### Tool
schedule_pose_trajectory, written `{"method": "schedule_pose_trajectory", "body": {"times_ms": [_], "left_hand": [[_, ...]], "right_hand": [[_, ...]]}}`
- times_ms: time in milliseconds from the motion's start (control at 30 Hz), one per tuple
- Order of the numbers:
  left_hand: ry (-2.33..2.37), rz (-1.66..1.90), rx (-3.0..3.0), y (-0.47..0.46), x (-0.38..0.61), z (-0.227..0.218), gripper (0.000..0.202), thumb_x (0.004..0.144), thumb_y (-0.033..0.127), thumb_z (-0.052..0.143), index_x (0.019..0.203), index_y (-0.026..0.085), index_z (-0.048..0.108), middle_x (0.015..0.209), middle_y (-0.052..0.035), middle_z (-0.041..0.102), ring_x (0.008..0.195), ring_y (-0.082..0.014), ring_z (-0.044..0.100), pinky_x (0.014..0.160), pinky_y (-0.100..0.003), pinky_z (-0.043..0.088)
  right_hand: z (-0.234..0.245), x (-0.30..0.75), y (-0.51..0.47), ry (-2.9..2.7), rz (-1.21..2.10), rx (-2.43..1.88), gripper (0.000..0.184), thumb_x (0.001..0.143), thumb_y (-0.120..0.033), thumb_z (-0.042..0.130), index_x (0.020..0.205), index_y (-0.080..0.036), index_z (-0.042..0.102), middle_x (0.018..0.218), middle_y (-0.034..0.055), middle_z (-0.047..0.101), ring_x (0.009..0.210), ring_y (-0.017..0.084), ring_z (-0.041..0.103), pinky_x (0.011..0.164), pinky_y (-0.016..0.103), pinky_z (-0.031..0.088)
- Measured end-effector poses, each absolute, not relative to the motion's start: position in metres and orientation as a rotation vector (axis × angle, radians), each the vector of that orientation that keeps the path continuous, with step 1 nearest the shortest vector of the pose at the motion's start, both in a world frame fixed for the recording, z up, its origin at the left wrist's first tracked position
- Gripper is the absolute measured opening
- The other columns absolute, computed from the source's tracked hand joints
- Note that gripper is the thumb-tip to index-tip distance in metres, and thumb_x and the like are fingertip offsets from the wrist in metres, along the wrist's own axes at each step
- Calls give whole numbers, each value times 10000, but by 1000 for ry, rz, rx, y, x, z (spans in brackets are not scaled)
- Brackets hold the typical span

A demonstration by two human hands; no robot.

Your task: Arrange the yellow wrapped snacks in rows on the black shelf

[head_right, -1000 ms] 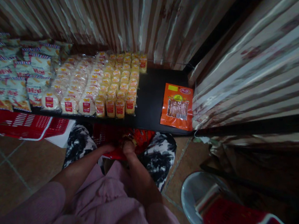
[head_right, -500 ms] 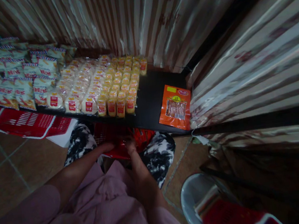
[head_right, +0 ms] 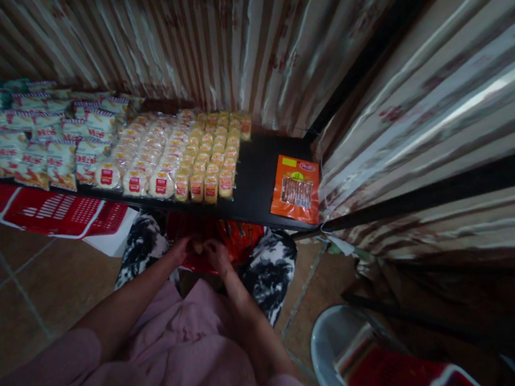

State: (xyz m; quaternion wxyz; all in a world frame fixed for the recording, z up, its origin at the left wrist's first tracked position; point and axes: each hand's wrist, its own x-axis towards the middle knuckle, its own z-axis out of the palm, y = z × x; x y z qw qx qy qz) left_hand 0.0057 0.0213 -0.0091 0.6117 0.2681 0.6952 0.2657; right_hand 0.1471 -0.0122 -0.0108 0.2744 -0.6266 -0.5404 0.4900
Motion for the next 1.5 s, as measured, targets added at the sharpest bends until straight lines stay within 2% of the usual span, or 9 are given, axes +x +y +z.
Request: {"method": "schedule_pose_trajectory", "body": {"times_ms": [200,400,533,667,800,967,1133,1367,1500], "left_hand": [[1445,832,322,12,3,3,25,665,147,599,680,127,594,550,3,617,508,-124,595,604,-260,507],[1241,916,250,1,6,18,134,621,39,581,720,122,616,676,-14,672,619,-133,630,639,-252,516],[1198,927,206,-6,13,26,187,654,0,567,779,126,626,694,-10,672,612,-127,627,597,-235,514],[1214,901,157,-10,22,30,167,715,-15,547,762,120,632,725,-28,670,641,-127,634,598,-229,532],[1211,889,133,-15,26,32,140,791,32,557,690,111,611,713,-43,664,644,-115,632,601,-206,537],[1184,855,130,-22,25,36,136,866,150,549,785,89,640,764,-76,685,627,-128,638,580,-234,553],[1088,811,186,-30,26,38,129,863,185,569,868,84,649,814,-96,700,653,-139,658,616,-242,559],[1205,684,312,-37,26,40,242,913,286,493,1004,103,622,755,-84,696,561,-145,652,505,-226,514],[1238,646,318,-36,26,41,350,928,378,448,950,91,646,679,-81,682,500,-135,619,490,-226,494]], "right_hand": [[-2,146,-27,-1064,1393,-1456,175,691,-359,567,754,-206,624,766,2,627,743,159,559,730,275,457],[8,157,-39,-649,1531,-1287,267,652,-433,668,795,-214,614,885,13,656,720,139,566,639,247,468],[17,163,-43,-540,1568,-1230,330,642,-371,682,939,-229,650,963,11,669,788,144,595,654,236,474],[22,163,-46,-516,1658,-1168,557,582,-280,728,1124,-276,598,1037,-8,674,881,156,615,712,244,484],[22,160,-49,-647,1649,-1218,462,596,-321,755,1035,-236,636,1011,7,684,845,157,618,671,235,480],[20,158,-47,-611,1609,-1297,385,598,-448,745,872,-195,649,778,-2,670,605,112,560,569,233,448],[17,156,-44,-562,1500,-1370,401,554,-497,754,772,-189,620,633,-34,595,520,82,467,496,209,371],[11,155,-46,-593,1491,-1369,361,593,-479,730,785,-189,632,657,-34,593,553,84,472,526,205,375],[15,155,-48,-581,1560,-1337,363,604,-471,722,822,-197,627,704,-21,622,606,105,530,572,219,418]]}}
